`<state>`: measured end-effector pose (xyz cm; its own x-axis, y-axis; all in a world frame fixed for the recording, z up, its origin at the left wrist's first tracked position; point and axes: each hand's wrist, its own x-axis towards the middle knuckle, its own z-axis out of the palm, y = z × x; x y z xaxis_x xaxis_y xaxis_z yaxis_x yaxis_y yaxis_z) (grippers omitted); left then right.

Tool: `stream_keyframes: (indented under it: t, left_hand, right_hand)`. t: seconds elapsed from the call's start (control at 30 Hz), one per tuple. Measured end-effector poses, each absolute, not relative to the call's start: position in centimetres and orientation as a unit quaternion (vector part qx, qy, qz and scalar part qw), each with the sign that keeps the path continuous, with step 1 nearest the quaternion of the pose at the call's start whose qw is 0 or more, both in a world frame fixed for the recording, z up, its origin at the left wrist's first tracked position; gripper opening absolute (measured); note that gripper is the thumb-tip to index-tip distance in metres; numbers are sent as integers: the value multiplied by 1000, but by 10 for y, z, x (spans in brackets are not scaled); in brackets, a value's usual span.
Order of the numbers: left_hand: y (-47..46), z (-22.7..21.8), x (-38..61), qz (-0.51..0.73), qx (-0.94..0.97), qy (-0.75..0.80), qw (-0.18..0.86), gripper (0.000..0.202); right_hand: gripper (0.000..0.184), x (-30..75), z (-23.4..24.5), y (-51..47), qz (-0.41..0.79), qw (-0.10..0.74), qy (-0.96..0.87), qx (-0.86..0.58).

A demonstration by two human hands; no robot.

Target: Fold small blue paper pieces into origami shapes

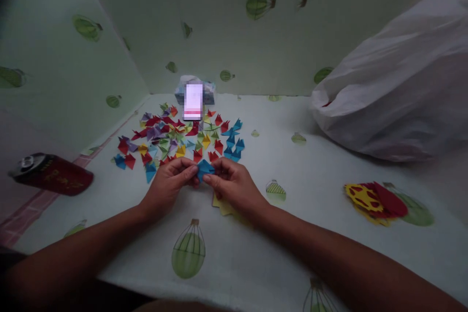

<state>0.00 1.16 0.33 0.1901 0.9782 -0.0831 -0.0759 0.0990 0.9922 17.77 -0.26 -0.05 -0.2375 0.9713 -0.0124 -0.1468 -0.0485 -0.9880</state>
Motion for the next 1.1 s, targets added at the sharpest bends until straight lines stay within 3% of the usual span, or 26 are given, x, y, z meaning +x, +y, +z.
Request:
stream_keyframes:
  t: [0.23, 0.53, 0.8, 1.1]
  left_hand:
    - [10, 2, 2, 401, 507, 436, 626, 26]
    - [10, -1, 3, 411, 462, 446, 647, 31]
    - [8, -3, 3, 428, 459, 433, 647, 29]
    - [8, -2, 4, 443, 484, 413, 631, 24]
  right_hand:
    - [13, 183, -1, 1, 521, 457, -578, -430]
    - [12, 183, 0, 0, 500, 528, -571, -382]
    - [8, 185, 0, 0, 451, 487, -629, -405]
    - [13, 185, 4, -2, 480, 477, -601, -425]
